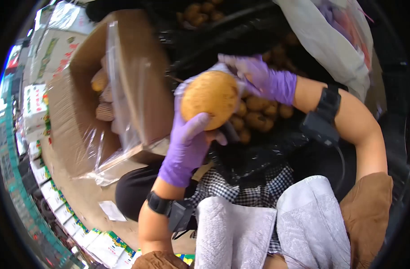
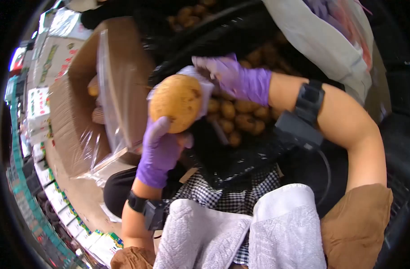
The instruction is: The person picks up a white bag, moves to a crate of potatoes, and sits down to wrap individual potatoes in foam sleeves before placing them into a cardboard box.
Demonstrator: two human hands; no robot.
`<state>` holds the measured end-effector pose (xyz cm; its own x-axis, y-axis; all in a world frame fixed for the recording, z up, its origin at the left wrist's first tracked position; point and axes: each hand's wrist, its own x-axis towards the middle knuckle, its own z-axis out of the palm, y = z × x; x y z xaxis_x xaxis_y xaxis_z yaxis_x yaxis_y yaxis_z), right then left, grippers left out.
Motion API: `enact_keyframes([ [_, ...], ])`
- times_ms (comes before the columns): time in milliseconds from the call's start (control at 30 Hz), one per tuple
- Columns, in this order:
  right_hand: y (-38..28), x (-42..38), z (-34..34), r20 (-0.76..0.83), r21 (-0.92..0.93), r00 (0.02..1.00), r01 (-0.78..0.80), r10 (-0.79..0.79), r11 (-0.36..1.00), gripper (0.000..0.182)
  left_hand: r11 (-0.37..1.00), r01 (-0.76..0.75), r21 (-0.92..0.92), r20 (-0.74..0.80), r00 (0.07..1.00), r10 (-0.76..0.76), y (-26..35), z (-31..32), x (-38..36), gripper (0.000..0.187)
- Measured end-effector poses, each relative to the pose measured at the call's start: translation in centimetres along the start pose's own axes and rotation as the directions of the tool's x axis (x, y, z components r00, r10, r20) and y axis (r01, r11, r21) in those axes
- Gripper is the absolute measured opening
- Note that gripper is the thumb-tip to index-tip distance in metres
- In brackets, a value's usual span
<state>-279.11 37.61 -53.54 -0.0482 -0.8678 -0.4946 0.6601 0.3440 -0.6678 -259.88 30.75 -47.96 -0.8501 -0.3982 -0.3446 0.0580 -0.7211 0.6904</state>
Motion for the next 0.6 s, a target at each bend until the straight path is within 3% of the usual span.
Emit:
enact_keyframes([
  [33,0.5,-0.6,1.7,0.237,0.2,0.971,-0.09,0.041,0.976,0.042,0.999,0.029,-0.025,0.028,0.999,-0.028,-0.2,-0.8,-0.1,0.078],
  [67,1.9,-0.4,2.5,0.494,0.449,0.869,-0.223,-0.032,0.865,0.044,0.999,-0.019,-0.041,0.031,0.999,0.02,0.2,-0.1,-0.3,0.081],
  [100,1.4,-0.8,3.3,0.626,0.463,0.759,-0.181,-0.176,0.868,0.044,0.998,-0.015,-0.055,0.093,0.995,0.02,0.4,-0.6,-0.6,0.08],
  [133,0.5,-0.9,2.9,0.578,0.214,0.771,0.174,-0.269,0.961,0.039,0.997,0.0,-0.073,0.157,0.988,0.012,0.5,-1.3,-1.0,0.079],
  [167,-0.5,-0.9,2.4,0.523,-0.101,0.773,0.474,-0.358,0.875,0.035,0.999,-0.007,-0.052,0.064,0.998,0.01,0.5,-1.5,-1.5,0.078],
  [200,-1.7,-0.4,2.5,0.506,-0.399,0.726,0.676,-0.466,0.62,0.031,0.999,-0.002,-0.037,-0.019,1.0,0.001,0.5,-1.6,-1.9,0.077],
  [267,-1.9,-0.9,4.9,-0.006,-0.475,0.863,0.442,-0.506,0.761,0.025,0.998,-0.039,0.047,-0.212,0.976,0.048,0.0,-1.9,-1.7,0.072],
  [300,-1.2,-1.7,6.0,0.082,-0.685,0.755,0.516,-0.65,0.514,0.022,0.989,-0.064,0.132,-0.329,0.938,0.105,-0.4,-2.2,-1.3,0.068],
  [333,-0.7,-2.7,8.1,0.333,-0.721,0.645,0.644,-0.688,0.254,0.017,0.986,-0.143,0.091,-0.387,0.907,0.167,-0.8,-2.3,-1.2,0.064],
  [400,0.0,-4.6,9.5,0.21,-0.555,0.91,0.412,-0.357,0.723,0.017,0.97,-0.238,0.041,-0.516,0.827,0.225,-0.6,-3.7,-1.3,0.053],
  [433,0.6,-3.7,8.8,0.029,-0.599,0.943,0.282,-0.332,0.749,0.016,0.967,-0.254,0.026,-0.587,0.779,0.22,-0.2,-5.2,-1.6,0.049],
  [467,2.9,-1.7,6.6,-0.122,-0.562,0.943,0.191,-0.309,0.805,0.017,0.93,-0.367,0.002,-0.585,0.754,0.299,1.6,-5.5,-2.2,0.05],
  [500,6.0,0.3,2.9,-0.046,-0.9,0.906,0.145,-0.422,0.411,0.019,0.879,-0.475,-0.024,-0.579,0.724,0.375,3.4,-5.8,-2.8,0.054],
  [533,9.5,1.1,0.4,-0.047,-0.985,0.945,0.011,-0.323,0.174,0.021,0.817,-0.575,-0.052,-0.569,0.689,0.449,5.1,-6.1,-3.4,0.06],
  [567,11.6,1.2,-0.9,-0.076,-0.991,0.972,-0.098,-0.224,-0.089,0.024,0.794,-0.591,-0.14,-0.616,0.68,0.398,5.9,-6.0,-3.5,0.062],
  [600,10.7,0.2,0.8,-0.05,-0.995,0.999,-0.051,-0.008,-0.08,0.032,0.763,-0.606,-0.226,-0.658,0.672,0.339,6.1,-6.0,-3.5,0.064],
])
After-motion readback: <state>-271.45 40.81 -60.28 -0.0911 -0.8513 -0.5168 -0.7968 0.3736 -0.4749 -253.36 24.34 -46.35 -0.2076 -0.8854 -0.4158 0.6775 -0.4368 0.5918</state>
